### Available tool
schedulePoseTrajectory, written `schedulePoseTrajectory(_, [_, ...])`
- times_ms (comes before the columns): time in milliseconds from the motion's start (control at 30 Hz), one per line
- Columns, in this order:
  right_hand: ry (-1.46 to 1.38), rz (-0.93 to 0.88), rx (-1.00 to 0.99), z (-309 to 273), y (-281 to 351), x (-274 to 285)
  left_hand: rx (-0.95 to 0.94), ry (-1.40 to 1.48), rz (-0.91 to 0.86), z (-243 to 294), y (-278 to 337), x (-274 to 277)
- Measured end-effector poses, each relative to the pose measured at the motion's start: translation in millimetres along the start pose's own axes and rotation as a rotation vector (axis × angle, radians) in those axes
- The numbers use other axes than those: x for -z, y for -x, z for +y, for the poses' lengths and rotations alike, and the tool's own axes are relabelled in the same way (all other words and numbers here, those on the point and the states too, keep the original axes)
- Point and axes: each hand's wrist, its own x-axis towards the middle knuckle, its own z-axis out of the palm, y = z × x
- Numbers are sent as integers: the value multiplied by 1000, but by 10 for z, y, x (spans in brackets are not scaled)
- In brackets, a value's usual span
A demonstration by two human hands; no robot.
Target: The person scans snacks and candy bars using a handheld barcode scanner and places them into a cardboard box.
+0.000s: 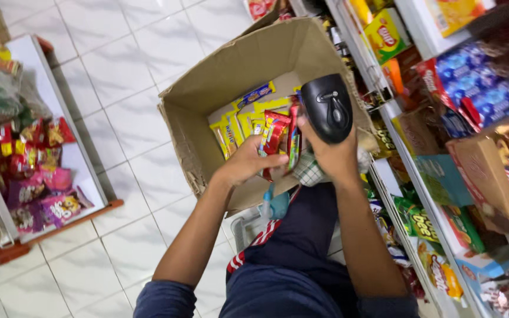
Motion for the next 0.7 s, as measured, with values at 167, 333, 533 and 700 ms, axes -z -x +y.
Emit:
schedulePoseTrajectory(167, [-90,48,1,-76,311,38,-54,142,-16,131,78,-349])
schedulePoseTrajectory(333, [-6,112,-82,-159,547,166,-118,40,-8,225,246,-628])
schedulePoseTrajectory(533, [-364,167,-7,20,737,281,-192,-92,-309,286,391,-669])
schedulePoseTrajectory(700, [-551,253,-38,185,864,468,-208,-336,-366,251,457,-708])
